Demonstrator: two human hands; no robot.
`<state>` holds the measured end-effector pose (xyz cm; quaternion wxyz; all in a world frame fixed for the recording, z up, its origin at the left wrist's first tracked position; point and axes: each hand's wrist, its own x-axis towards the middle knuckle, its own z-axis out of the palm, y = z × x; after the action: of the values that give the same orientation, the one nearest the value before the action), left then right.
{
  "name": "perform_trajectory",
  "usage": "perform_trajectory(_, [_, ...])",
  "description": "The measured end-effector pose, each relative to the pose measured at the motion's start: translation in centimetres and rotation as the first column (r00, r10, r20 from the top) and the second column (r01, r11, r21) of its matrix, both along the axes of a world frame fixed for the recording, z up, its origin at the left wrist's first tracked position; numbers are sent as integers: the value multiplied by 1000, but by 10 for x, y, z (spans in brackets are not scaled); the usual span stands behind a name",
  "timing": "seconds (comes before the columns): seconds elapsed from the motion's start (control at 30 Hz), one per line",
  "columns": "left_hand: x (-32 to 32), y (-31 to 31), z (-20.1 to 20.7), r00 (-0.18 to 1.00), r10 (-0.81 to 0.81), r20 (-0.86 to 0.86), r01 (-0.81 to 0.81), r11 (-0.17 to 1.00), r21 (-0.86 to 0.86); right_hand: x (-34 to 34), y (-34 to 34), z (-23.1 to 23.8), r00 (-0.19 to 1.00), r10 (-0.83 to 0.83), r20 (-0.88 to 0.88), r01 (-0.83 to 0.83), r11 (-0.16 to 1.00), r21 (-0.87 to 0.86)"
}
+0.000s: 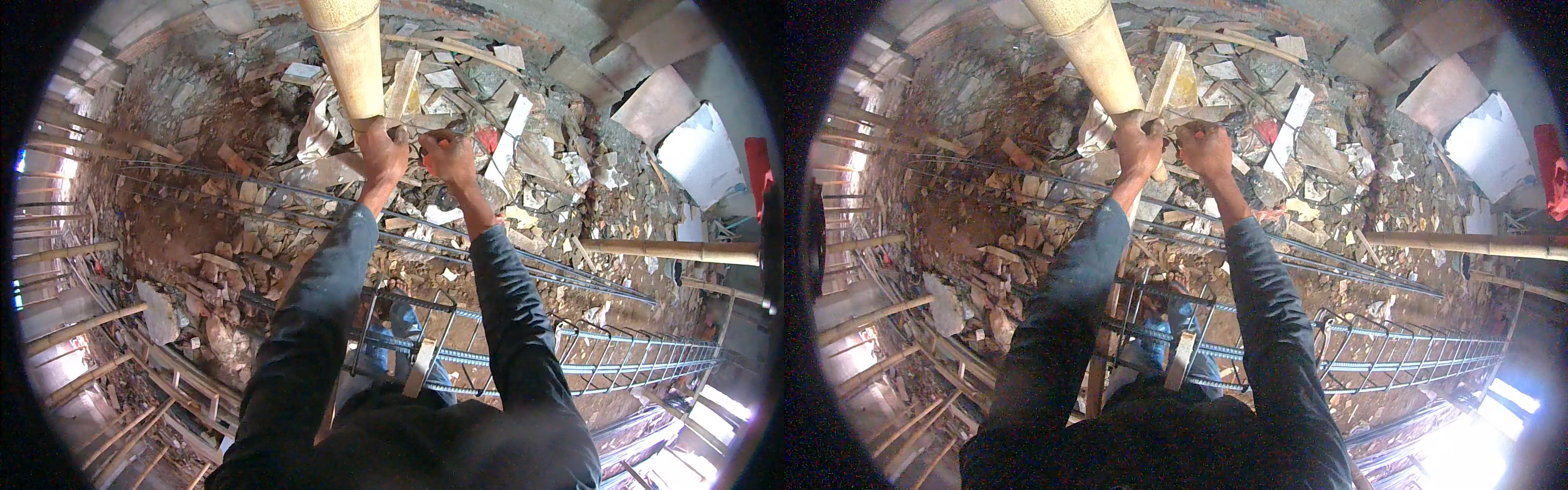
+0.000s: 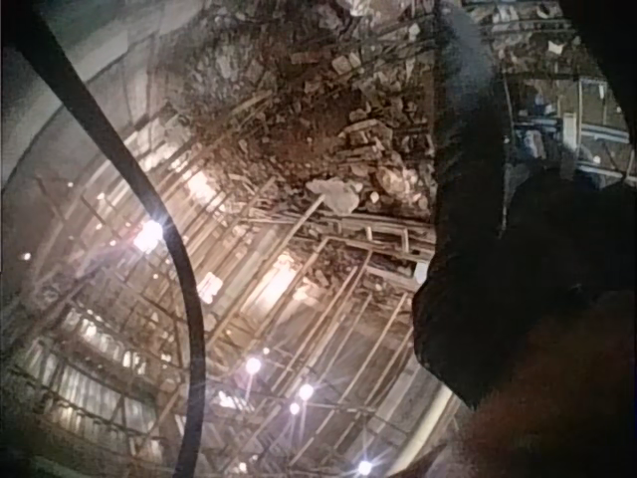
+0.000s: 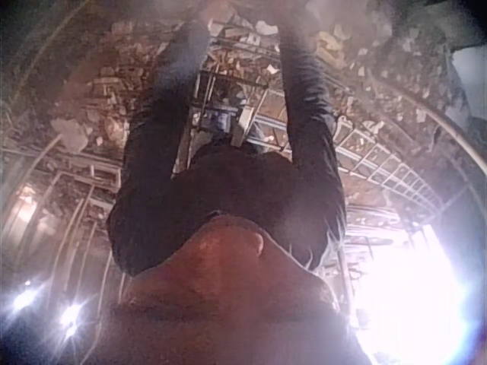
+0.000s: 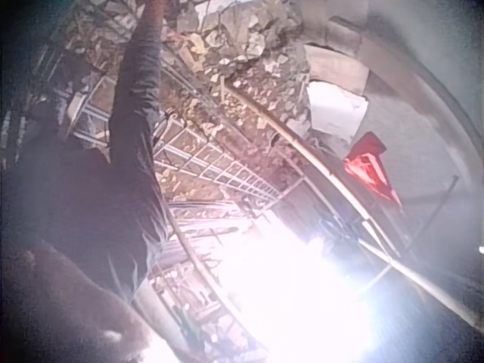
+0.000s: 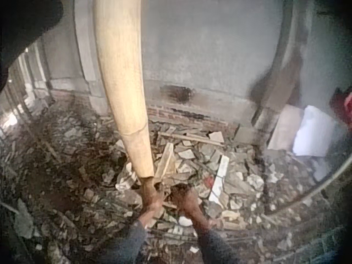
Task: The person assembles a rebar cage by tying intersecting steel bars with wire using pliers. They also measure sections of the cage with a tape measure and adjust wooden supports to maintain alignment.
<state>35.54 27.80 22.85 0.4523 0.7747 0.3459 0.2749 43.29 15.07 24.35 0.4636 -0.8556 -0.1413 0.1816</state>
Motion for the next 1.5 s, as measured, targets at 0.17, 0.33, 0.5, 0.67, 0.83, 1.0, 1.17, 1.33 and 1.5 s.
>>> perform_trajectory(0.17, [-18, -5, 10, 977, -120, -179, 151, 974, 171, -2, -18, 4, 989, 147, 17, -142, 975, -169])
perform_trajectory(0.33, [-19, -3, 8, 973, -124, -192, 154, 977, 150, -3, -9, -11, 991, 132, -19, -133, 957, -259])
perform_trajectory(0.5, [-18, 8, -1, 977, -177, -118, 190, 976, 107, -20, 0, -24, 998, 54, -19, -57, 980, -191])
perform_trajectory(0.67, [-13, 15, -12, 979, -150, -136, 165, 980, 110, -33, 4, -29, 997, -23, -67, 27, 998, 58])
perform_trajectory(0.83, [-7, 9, -4, 978, -90, -189, 150, 931, 332, -24, 11, -23, 987, -158, 38, 161, 984, -78])
perform_trajectory(1.0, [-1, 5, 16, 985, -151, 87, 147, 988, 58, -24, 7, -4, 981, -191, -26, 189, 926, 326])
perform_trajectory(1.17, [-14, 8, 13, 934, -289, 210, 272, 956, 107, -19, -8, -3, 849, -393, -353, 498, 373, 783])
perform_trajectory(1.33, [-19, -1, 2, 952, -306, 7, 284, 890, 357, -10, -21, -23, 843, -434, -319, 525, 532, 664])
perform_trajectory(1.5, [-13, -2, -1, 961, -272, 42, 247, 920, 303, -23, -27, -29, 882, -174, -439, 436, 656, 616])
